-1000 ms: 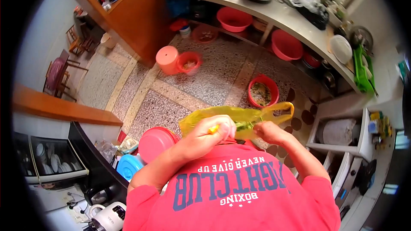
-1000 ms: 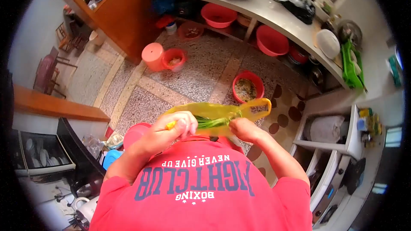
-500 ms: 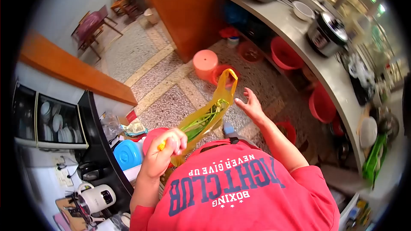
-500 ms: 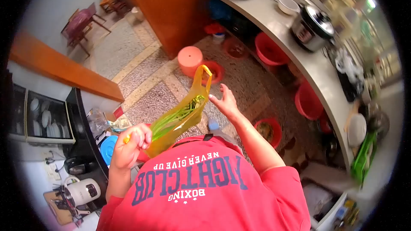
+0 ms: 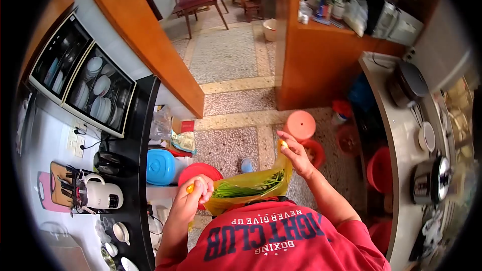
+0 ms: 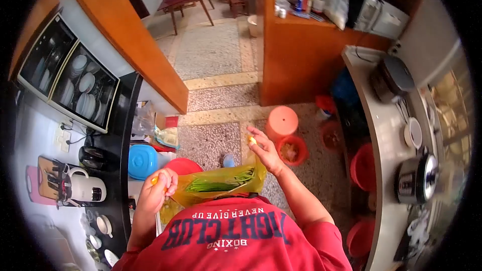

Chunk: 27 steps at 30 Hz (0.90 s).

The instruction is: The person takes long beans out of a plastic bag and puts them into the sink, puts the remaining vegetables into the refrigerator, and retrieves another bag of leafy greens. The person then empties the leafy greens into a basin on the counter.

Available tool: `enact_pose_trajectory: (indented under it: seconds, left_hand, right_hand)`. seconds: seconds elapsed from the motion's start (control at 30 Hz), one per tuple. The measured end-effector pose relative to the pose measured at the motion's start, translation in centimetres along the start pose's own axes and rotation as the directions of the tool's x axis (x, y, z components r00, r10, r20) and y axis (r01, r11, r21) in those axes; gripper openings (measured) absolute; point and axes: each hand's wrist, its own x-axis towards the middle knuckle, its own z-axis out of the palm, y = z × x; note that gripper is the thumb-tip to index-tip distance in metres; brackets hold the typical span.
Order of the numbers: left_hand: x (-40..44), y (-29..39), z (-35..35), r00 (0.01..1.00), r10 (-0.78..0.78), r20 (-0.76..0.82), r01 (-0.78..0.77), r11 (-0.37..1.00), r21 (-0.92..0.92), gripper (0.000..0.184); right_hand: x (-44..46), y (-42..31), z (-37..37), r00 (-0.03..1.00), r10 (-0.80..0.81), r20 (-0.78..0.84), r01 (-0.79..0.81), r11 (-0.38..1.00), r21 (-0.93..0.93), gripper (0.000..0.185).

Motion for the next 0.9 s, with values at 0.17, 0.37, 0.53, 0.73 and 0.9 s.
enact_pose_trajectory:
  seconds: [0.17,0.37,0.53,0.73,0.9]
  left_hand:
    - [8.5,-1.7,-6.6,0.994,0.05,-0.095,-0.029,0.977,0.212,0.027]
    - [21.2,3.1,-9.8,0.96,0.217,0.179,-0.263,0.464,0.846,0.009]
    - [33.3,7.6,-10.9,0.904,0.315,0.289,-0.362,0.203,0.91,0.023]
    - [46.4,11.1,-10.0,0.748,0.538,0.389,-0.524,0.119,0.844,0.061]
    - [56.3,13.2,-10.6,0.746,0.478,0.464,-0.547,0.043,0.836,0.057]
  right_hand:
    - [8.3,-2.2,1.3,0.983,0.162,0.085,-0.171,0.979,0.112,0.021]
    - [20.5,-3.9,3.2,0.98,0.129,0.154,-0.111,0.987,-0.12,0.015]
    - [31.2,-5.9,6.3,0.976,-0.012,0.219,0.102,0.91,-0.403,0.035]
    - [44.0,-5.2,6.4,0.928,-0.033,0.372,0.175,0.918,-0.355,0.073]
    - [52.8,-1.0,5.0,0.914,-0.054,0.402,0.168,0.952,-0.254,0.058]
